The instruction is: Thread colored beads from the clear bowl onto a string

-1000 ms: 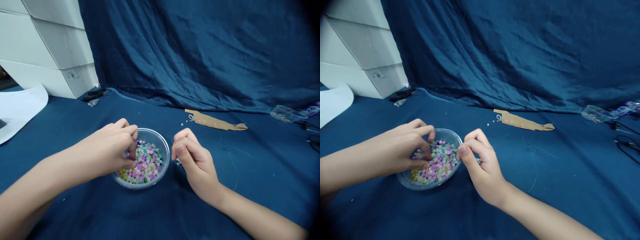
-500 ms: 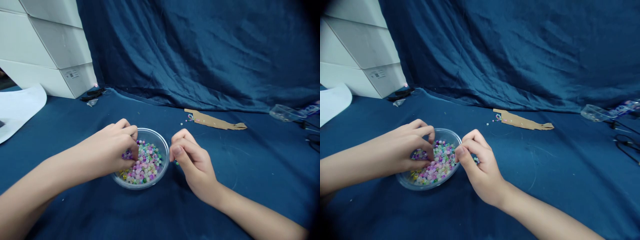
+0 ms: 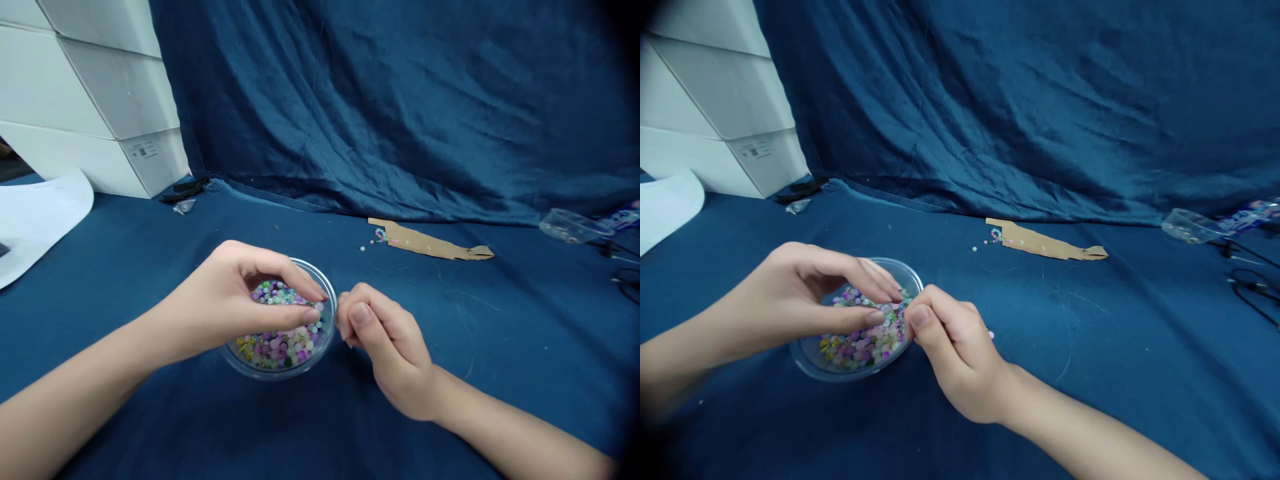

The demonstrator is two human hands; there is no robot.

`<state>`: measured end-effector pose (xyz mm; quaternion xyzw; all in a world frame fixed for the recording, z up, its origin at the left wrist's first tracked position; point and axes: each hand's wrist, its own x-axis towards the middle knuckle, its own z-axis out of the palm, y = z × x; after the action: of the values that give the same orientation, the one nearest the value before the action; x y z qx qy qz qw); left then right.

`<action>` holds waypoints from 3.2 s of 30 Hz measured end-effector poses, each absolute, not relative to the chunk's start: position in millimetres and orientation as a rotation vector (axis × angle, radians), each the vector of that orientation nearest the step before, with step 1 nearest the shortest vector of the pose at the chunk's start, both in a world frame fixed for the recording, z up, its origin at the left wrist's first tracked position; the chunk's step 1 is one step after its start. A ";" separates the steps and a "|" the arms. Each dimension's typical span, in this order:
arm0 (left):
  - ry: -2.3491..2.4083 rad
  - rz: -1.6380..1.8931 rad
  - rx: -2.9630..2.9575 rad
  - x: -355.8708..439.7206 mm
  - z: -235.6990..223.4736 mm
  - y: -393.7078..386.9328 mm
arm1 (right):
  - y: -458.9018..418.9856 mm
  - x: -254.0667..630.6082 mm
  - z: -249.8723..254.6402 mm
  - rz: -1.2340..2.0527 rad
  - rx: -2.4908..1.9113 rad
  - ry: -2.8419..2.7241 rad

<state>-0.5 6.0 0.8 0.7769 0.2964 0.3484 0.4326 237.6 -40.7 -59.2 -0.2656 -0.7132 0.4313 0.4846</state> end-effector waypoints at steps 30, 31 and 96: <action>0.705 0.898 1.908 4.2 2.1 1.1 | -44.7 236.0 -46.2 0.944 -0.730 -1.888; 0.704 0.906 1.908 4.3 2.0 1.0 | -44.7 235.5 -45.7 0.942 -0.738 -1.881; 0.767 0.884 2.342 3.0 0.9 5.2 | -37.6 235.6 -49.5 0.844 -0.778 -1.866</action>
<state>3.0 5.2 0.9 0.8642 0.2828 0.3260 0.2587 235.6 -37.6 -49.5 -0.3158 -0.7573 0.3424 0.4578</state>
